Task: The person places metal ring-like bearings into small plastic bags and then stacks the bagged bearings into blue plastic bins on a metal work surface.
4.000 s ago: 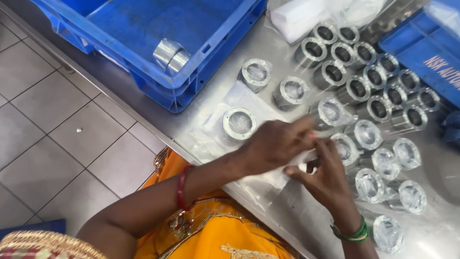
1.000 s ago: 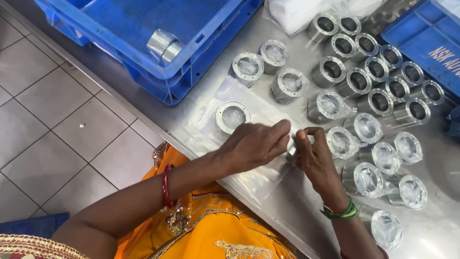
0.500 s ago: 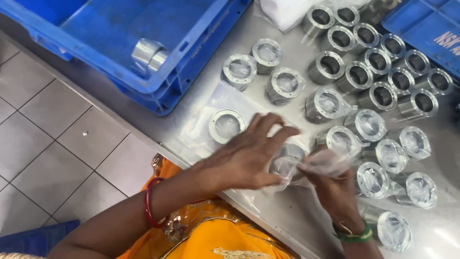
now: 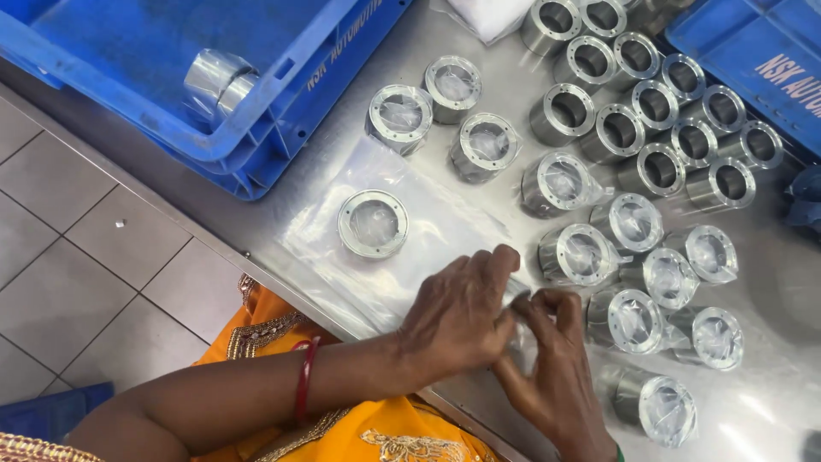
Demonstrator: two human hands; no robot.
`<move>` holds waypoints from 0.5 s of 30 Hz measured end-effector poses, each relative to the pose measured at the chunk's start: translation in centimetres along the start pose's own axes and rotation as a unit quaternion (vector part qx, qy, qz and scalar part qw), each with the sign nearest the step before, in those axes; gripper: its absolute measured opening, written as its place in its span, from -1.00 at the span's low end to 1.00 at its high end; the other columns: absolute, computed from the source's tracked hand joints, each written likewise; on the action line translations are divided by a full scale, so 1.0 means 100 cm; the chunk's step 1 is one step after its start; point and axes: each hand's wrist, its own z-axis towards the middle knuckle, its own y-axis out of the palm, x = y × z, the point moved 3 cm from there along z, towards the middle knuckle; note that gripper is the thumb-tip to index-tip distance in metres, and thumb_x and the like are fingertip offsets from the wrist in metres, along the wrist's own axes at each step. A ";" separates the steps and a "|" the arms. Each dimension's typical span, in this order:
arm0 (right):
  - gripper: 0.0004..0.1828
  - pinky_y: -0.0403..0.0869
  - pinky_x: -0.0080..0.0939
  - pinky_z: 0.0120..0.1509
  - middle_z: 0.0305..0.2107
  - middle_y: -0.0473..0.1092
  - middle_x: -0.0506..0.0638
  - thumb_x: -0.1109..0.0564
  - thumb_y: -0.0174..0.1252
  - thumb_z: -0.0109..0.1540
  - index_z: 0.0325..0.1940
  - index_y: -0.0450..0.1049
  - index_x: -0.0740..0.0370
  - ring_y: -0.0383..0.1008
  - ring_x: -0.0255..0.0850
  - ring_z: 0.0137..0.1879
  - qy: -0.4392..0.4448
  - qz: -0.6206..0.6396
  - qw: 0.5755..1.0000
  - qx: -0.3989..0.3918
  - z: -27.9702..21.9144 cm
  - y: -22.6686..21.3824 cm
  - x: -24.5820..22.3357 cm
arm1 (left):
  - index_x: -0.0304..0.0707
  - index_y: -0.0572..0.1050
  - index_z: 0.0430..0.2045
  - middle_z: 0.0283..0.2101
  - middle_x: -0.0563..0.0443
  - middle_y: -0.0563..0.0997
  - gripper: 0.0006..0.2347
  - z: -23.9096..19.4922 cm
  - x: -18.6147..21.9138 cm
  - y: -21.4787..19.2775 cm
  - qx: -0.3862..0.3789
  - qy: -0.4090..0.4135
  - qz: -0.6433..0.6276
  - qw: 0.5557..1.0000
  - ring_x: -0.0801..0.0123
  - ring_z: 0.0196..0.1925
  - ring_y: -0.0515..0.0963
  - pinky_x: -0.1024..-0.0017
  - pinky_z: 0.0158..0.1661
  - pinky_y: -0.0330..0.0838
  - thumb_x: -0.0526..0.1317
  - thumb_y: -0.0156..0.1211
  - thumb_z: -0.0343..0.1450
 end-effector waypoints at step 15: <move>-0.82 0.55 -0.29 -0.31 -0.18 0.42 -0.04 0.15 0.18 0.28 -0.07 0.43 0.25 0.48 -0.31 -0.19 0.317 0.417 0.820 0.228 -0.040 -0.027 0.054 | -0.27 0.31 0.01 -0.19 -0.26 0.64 -0.66 -0.020 0.001 -0.041 -0.070 0.071 -0.135 0.986 0.03 -0.09 0.69 0.14 -0.15 0.57 -0.20 0.26 0.42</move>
